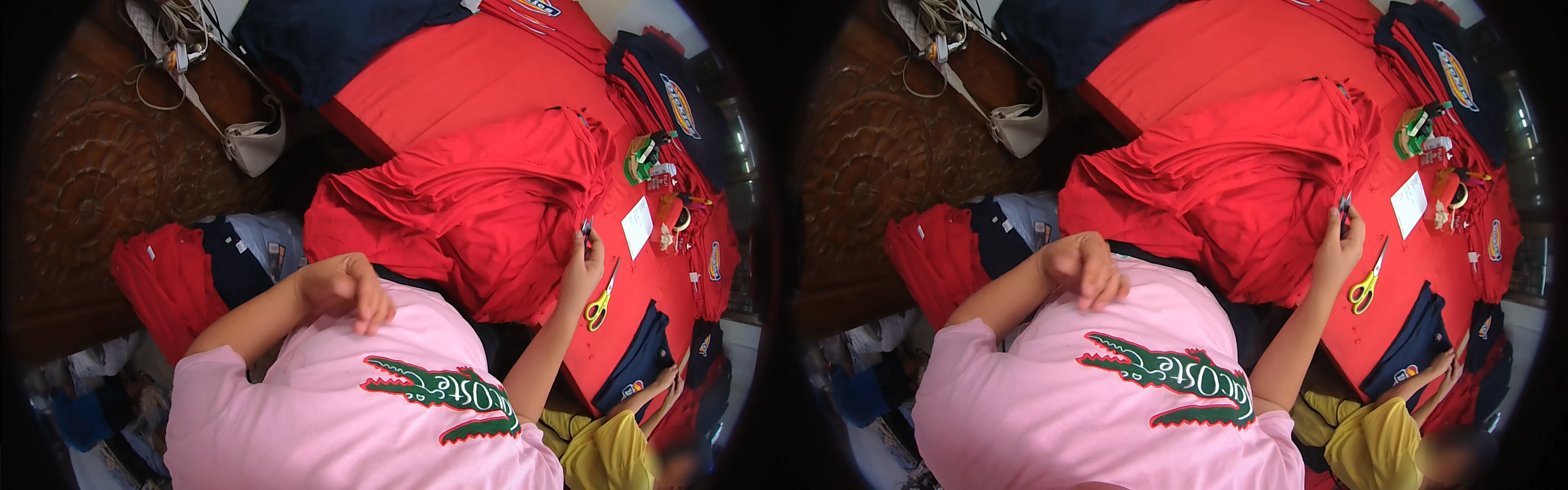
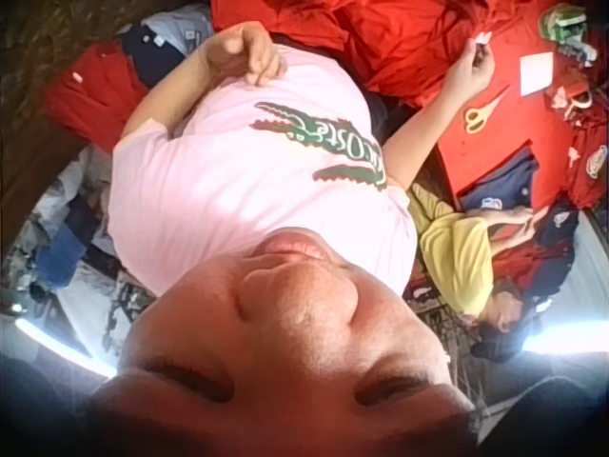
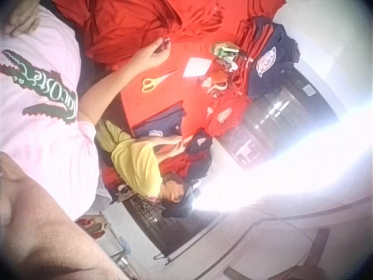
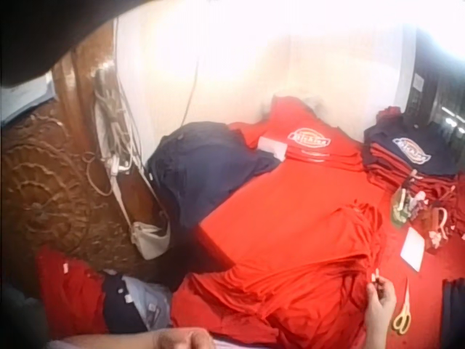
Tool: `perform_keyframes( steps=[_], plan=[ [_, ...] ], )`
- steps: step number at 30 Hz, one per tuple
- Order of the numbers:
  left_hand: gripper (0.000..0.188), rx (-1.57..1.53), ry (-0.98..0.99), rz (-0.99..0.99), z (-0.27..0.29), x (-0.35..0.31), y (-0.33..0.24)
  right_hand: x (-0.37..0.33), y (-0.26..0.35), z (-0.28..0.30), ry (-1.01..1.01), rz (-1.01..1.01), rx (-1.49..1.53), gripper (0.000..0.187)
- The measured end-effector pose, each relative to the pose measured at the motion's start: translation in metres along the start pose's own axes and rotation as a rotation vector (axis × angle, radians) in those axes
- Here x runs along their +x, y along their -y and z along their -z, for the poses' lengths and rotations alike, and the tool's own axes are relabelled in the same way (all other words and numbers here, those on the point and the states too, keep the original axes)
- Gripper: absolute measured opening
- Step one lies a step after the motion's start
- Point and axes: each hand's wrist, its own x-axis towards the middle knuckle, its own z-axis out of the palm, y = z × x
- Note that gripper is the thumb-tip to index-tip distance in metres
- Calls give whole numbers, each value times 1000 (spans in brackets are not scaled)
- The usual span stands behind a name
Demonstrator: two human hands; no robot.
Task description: The person trims loose threads from several red t-shirts using a small tool, folds the shirts, and then gathers a stack of light-colored garments from a shelf.
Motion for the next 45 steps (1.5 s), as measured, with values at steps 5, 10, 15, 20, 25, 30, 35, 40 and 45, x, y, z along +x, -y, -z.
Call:
perform_keyframes(
  steps=[5, 10, 15, 20, 25, 30, 35, 40, 45],
  plan=[
    [57, 336, -271, 208, 11, -9, -8, -21, -14, 23, 2, -160, 43, 32],
    [45, 1467, -99, 148, 26, 32, 21, -15, -56, 73, -87, -57, -520, 35],
    [61, 1679, 8, 486, 48, 90, -3, -8, -46, 64, -77, 97, -639, 39],
    [70, 2368, -24, 332, 83, 135, -75, -24, 61, 7, -97, 395, -508, 44],
    [61, 2845, -775, 330, 127, 189, -196, -48, 93, -80, 447, 496, -436, 54],
    [7, 2203, -290, -409, 87, 225, -131, 43, 30, -115, 362, 466, -617, 66],
    [70, 2053, 134, 280, 148, 246, -86, 167, 5, -152, 292, 592, -773, 62],
    [97, 2653, -144, 168, 201, 339, -143, 255, 2, -178, 347, 336, -680, 56],
    [93, 2328, -644, 88, 262, 368, -173, 277, -12, -169, 185, 146, 74, 44]
  ],
)
